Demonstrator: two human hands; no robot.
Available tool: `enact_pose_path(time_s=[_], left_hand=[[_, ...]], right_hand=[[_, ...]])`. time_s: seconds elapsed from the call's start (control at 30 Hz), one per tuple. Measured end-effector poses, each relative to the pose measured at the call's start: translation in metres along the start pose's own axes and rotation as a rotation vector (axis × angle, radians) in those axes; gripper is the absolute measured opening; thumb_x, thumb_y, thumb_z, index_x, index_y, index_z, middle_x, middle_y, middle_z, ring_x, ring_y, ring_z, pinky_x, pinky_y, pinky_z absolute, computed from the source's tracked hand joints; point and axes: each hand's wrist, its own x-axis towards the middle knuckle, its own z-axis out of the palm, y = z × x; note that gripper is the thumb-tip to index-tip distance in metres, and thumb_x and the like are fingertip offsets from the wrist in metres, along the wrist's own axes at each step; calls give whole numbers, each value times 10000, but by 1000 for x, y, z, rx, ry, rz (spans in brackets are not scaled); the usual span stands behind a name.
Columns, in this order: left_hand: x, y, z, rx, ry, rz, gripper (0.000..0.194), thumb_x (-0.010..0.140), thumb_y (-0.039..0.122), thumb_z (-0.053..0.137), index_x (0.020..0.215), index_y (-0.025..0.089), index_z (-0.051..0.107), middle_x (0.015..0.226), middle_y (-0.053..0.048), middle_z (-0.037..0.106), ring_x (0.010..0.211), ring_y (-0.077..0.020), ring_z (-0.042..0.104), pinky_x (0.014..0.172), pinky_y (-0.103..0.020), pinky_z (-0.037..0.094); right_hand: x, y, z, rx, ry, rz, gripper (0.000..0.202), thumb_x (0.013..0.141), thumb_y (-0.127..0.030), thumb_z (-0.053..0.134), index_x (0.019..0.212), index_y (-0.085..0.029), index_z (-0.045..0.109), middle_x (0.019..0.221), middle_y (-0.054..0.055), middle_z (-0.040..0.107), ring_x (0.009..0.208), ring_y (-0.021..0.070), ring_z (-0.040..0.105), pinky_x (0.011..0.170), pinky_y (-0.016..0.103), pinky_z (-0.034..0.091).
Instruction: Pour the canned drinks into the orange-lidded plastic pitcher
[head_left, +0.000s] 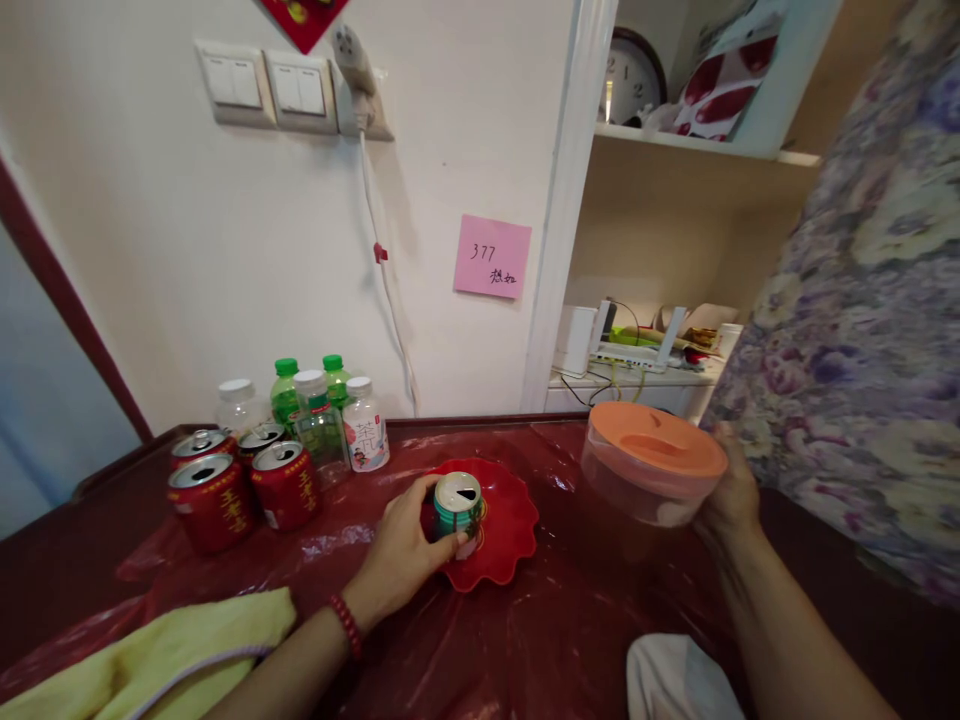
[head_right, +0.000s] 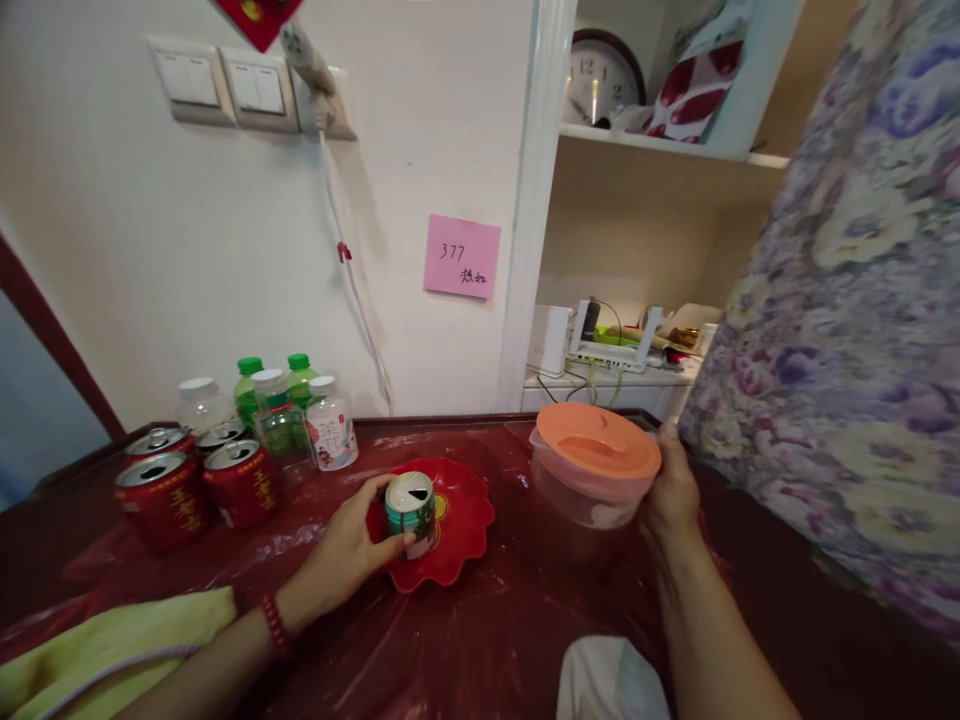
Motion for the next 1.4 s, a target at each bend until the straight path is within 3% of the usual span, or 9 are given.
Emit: enact_pose_path(time_s=[0.37,0.63,0.8,0.9,0.97,1.03,1.2,1.27,1.4], left_hand=[[2,-4,-1,42,42,20,632,662,331,786,1257,199,621,1315,-138,708,1233,-371,638,1082,-535,463],[4,-12,-1,39,33,70,636,719,420,750,1301,210,606,1372,-143,678,1282,-378,607,1123,-574,421],[5,-13,-5,-50,65,26,694,746,556,731,1333,207,606,1446,-160,624,1364,-390,545,1176,-600,361],[5,-12,-6,-217,132,-31,712,776,618,708,1353,213,602,1460,-159,613,1385,-381,533,1183,-583,362],[7,-9,-8,-371,213,-60,684,798,625,700,1340,217,613,1437,-149,630,1357,-359,564,1157,-538,408],[10,-5,-10,-523,307,-92,638,804,623,704,1294,220,637,1388,-135,660,1289,-338,614,1097,-492,465],[20,11,-29,-765,564,-146,552,751,596,746,1130,200,679,1179,-97,725,1186,-294,644,1048,-436,459],[22,19,-39,-836,628,-136,535,722,578,764,1082,191,683,1087,-77,732,1128,-273,656,1019,-410,457],[23,37,-57,-953,685,-109,479,730,561,747,1025,189,677,991,-44,725,996,-225,676,879,-336,472]], right_hand=[[8,8,-10,-158,126,-21,379,1022,-516,593,961,-146,643,881,24,639,768,152,631,724,328,565],[6,0,-9,-353,238,-308,311,999,-443,652,916,-144,635,836,3,609,699,125,577,649,273,521],[7,-45,0,-278,442,-661,291,945,-452,629,877,-208,485,813,-14,518,635,122,497,554,270,410],[-18,-91,27,-196,459,-927,299,880,-497,625,897,-263,439,880,-2,497,649,132,451,567,311,356],[-52,-114,55,-154,364,-1049,365,847,-575,661,917,-280,459,869,-8,500,608,135,428,518,317,315],[-93,-121,83,-94,89,-1150,288,867,-476,708,926,-256,532,766,-29,484,570,136,415,500,317,313],[-163,-79,124,-629,-691,-552,134,947,-357,660,946,-232,612,823,-13,599,709,141,567,600,275,448],[-167,-51,129,-869,-820,-340,290,881,-418,713,1081,-237,606,906,1,634,808,174,605,711,316,492],[-159,-6,132,-1154,-960,-203,842,690,-401,873,1430,-249,502,1431,96,543,1315,290,494,1094,462,391]])
